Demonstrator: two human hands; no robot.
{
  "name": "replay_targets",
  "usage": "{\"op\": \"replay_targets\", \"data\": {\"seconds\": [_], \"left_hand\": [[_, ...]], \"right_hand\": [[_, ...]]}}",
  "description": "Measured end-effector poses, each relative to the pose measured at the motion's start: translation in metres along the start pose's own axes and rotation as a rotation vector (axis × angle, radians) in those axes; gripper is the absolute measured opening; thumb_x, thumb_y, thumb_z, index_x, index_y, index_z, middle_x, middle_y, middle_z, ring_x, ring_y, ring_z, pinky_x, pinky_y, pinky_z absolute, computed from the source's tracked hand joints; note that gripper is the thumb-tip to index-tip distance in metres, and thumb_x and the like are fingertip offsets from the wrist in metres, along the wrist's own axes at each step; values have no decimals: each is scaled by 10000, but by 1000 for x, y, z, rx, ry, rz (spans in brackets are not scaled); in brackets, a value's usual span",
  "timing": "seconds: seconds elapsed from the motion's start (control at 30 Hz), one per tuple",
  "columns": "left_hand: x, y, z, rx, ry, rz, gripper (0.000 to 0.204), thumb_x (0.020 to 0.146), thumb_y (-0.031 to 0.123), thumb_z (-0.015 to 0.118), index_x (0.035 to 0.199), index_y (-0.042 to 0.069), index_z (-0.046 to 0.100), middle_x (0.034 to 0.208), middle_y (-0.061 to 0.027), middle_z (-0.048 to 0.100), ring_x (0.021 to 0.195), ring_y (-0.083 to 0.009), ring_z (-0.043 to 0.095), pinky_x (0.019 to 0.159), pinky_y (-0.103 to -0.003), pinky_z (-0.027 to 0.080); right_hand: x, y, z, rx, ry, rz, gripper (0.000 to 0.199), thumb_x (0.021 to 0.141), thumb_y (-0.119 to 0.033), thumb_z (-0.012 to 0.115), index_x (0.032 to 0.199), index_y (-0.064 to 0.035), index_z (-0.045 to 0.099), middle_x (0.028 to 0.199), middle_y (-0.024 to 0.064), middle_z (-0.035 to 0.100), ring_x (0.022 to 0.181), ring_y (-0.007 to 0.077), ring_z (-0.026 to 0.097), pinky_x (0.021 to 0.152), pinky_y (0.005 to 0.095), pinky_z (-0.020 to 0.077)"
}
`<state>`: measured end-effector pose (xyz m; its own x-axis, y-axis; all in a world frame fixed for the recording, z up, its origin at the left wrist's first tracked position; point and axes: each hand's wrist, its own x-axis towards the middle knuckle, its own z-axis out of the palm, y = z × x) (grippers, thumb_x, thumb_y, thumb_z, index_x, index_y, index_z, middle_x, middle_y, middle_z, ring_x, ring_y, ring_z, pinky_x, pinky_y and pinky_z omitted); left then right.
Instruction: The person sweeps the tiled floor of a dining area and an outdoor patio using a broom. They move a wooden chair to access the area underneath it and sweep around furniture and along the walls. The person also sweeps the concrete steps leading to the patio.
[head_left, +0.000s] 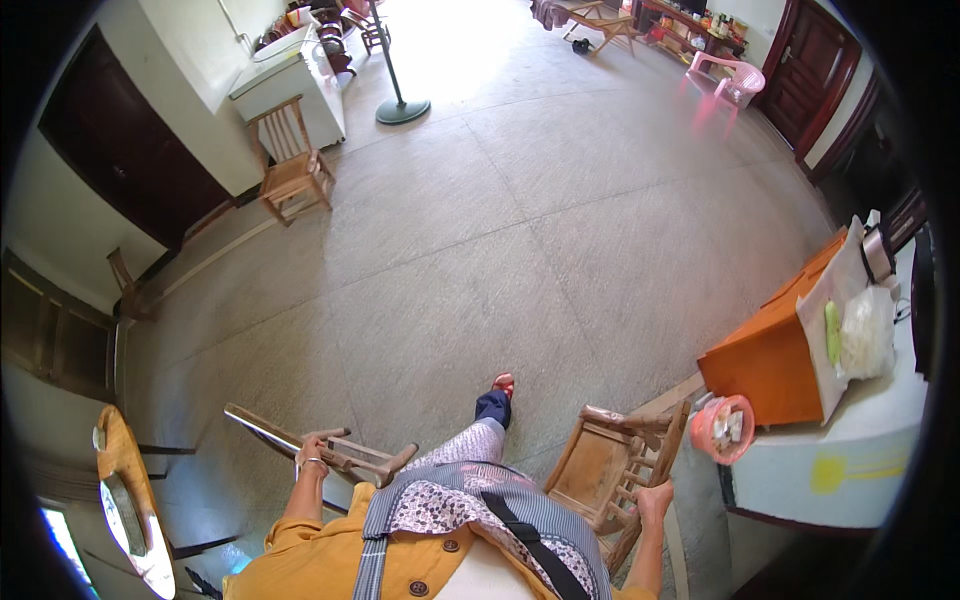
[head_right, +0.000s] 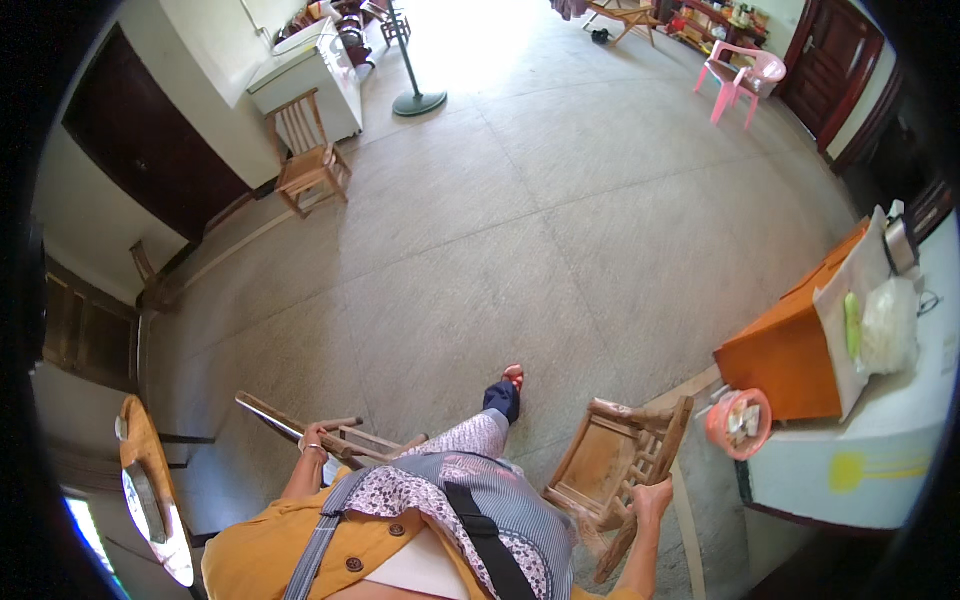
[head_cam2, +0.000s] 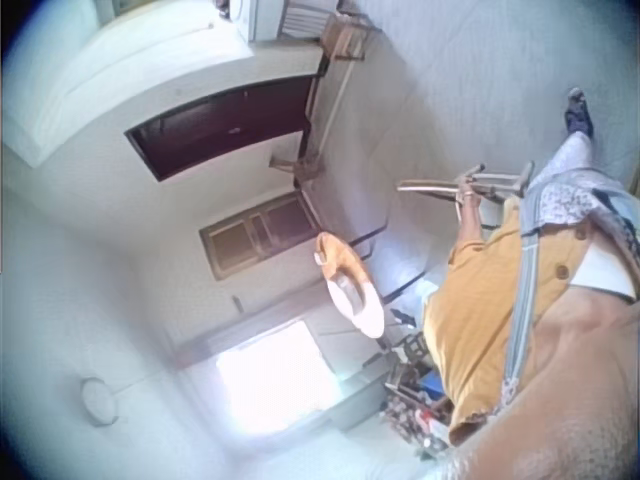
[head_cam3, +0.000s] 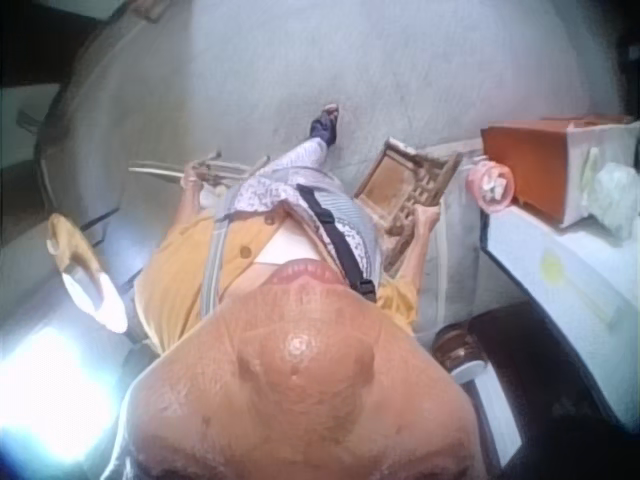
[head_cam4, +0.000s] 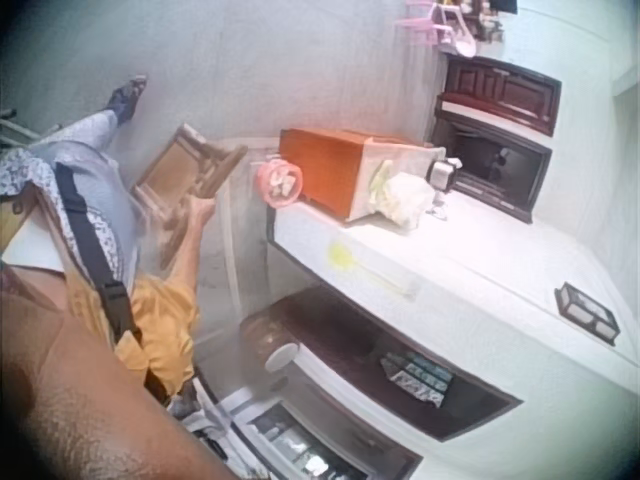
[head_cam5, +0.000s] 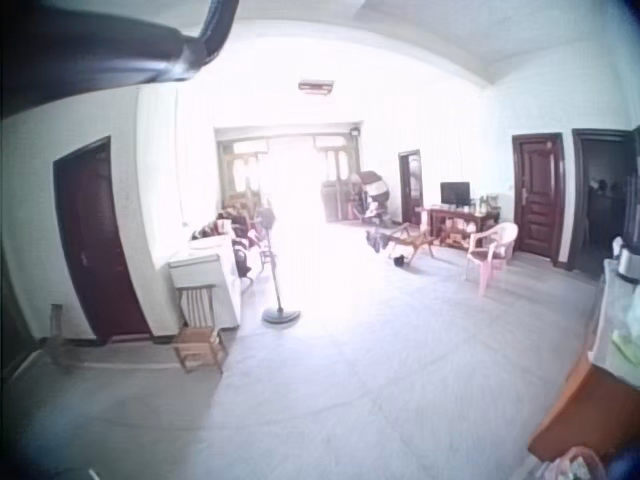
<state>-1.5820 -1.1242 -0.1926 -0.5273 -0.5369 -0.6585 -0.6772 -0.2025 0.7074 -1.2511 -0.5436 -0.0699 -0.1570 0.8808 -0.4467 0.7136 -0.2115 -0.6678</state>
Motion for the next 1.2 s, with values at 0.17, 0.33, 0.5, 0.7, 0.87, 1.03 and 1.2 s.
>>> {"op": "replay_targets", "data": {"seconds": [0.17,0.33,0.5,0.7,0.87,1.03,1.2], "left_hand": [[-1,60,148,-29,-2,-32,178,578,96,542,488,112,389,508,-11,426,416,-150,414,416,-270,352],[-6,116,276,-20,35,-48,121,578,95,559,517,81,455,538,-34,458,446,-164,444,439,-293,378],[0,153,412,-53,46,50,117,601,109,560,527,81,473,547,-47,486,507,-181,508,460,-306,415],[21,198,575,-119,202,72,117,602,101,563,526,84,475,546,-53,491,486,-182,496,471,-299,422],[25,258,709,-146,210,30,163,579,163,587,492,58,498,588,-48,515,543,-177,479,512,-290,382],[34,326,870,-46,221,72,119,562,142,564,530,90,462,568,-47,481,517,-184,472,484,-297,393],[70,411,1035,8,195,1,136,574,147,540,509,99,431,554,-43,475,488,-182,460,460,-310,390]], "right_hand": [[110,-115,47,112,-59,-29,505,508,120,555,995,39,447,743,126,522,452,235,519,276,337,423],[218,-215,96,0,-43,-13,406,559,103,478,956,25,441,669,116,526,419,226,522,285,328,412],[342,-315,142,-35,-107,32,313,557,103,487,862,41,450,632,130,528,363,238,501,270,342,413],[482,-456,175,-49,-191,77,169,561,112,528,716,116,462,581,151,546,416,243,543,285,365,441],[581,-585,208,-87,-250,46,387,573,125,531,938,91,408,601,147,544,422,216,542,288,332,431],[680,-693,259,-102,-205,20,422,550,99,564,951,67,438,676,143,538,422,229,528,286,326,430],[780,-819,328,-100,-192,-83,399,567,95,579,932,84,420,643,137,536,426,209,533,279,329,433]]}}
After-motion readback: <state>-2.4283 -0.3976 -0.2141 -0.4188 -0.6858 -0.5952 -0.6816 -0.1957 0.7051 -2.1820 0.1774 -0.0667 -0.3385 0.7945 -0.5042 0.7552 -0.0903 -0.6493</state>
